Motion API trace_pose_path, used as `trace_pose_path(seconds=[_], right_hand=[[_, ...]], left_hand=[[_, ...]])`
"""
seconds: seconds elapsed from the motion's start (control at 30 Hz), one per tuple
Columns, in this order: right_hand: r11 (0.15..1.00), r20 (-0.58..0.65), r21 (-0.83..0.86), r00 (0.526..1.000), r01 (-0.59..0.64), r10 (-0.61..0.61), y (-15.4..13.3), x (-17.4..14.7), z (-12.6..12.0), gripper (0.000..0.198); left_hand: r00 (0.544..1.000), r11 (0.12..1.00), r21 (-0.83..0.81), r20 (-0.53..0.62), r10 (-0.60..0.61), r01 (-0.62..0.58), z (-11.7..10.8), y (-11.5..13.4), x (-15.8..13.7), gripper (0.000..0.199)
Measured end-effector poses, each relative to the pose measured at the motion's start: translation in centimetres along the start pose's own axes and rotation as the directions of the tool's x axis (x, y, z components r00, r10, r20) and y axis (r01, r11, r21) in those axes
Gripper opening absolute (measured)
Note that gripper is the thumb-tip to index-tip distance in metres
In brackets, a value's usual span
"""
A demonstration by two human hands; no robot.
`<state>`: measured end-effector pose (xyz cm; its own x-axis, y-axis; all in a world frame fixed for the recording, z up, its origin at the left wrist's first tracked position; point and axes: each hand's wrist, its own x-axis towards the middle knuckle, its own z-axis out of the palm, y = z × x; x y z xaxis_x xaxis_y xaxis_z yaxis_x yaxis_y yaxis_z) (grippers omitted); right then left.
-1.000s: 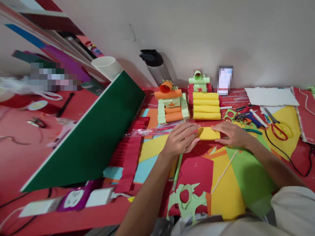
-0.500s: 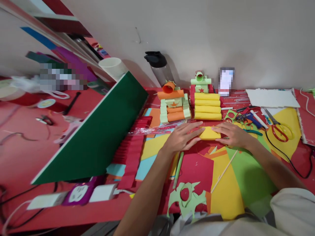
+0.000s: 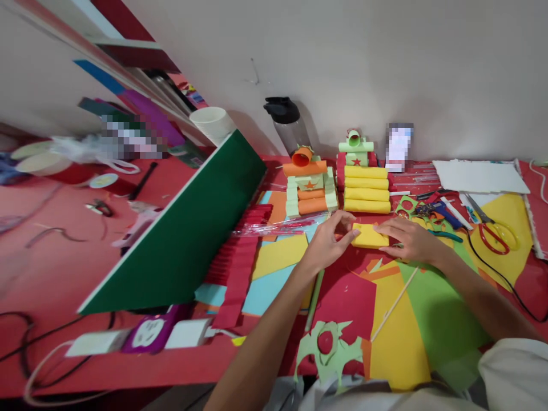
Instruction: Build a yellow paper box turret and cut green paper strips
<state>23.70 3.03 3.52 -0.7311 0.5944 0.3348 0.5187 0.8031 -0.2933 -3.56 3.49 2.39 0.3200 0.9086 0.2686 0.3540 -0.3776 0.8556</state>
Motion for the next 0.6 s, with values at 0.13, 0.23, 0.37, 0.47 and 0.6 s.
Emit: trace_pose_path(seconds=[0.13, 0.23, 0.37, 0.47, 0.6], right_hand=[[0.999, -0.008, -0.034, 1.0, 0.014, -0.014, -0.4, 0.0, -0.1, 0.046], [0.999, -0.011, -0.04, 1.0, -0.003, 0.002, -0.6, -0.1, 0.0, 0.05], [0.999, -0.005, -0.052, 1.0, 0.016, -0.016, -0.4, -0.2, 0.1, 0.053], [0.994, -0.014, -0.099, 0.998, 0.053, -0.054, -0.1, -0.2, 0.0, 0.049], [0.998, -0.022, -0.056, 0.999, 0.039, -0.04, 0.0, -0.1, -0.1, 0.048]], left_hand=[[1.0, 0.992, 0.122, -0.012, 0.027, -0.026, -0.2, 0.8, -0.3, 0.013], [0.99, 0.961, 0.244, -0.01, 0.138, -0.131, -0.2, 1.3, -0.6, 0.013], [0.991, 0.965, 0.231, -0.007, 0.13, -0.125, -0.4, 0.8, -0.5, 0.017], [0.997, 0.972, 0.233, -0.076, 0.032, -0.014, -1.2, -1.0, -0.1, 0.02], [0.997, 0.869, 0.491, -0.057, -0.044, 0.066, -2.1, -3.6, 0.3, 0.022]])
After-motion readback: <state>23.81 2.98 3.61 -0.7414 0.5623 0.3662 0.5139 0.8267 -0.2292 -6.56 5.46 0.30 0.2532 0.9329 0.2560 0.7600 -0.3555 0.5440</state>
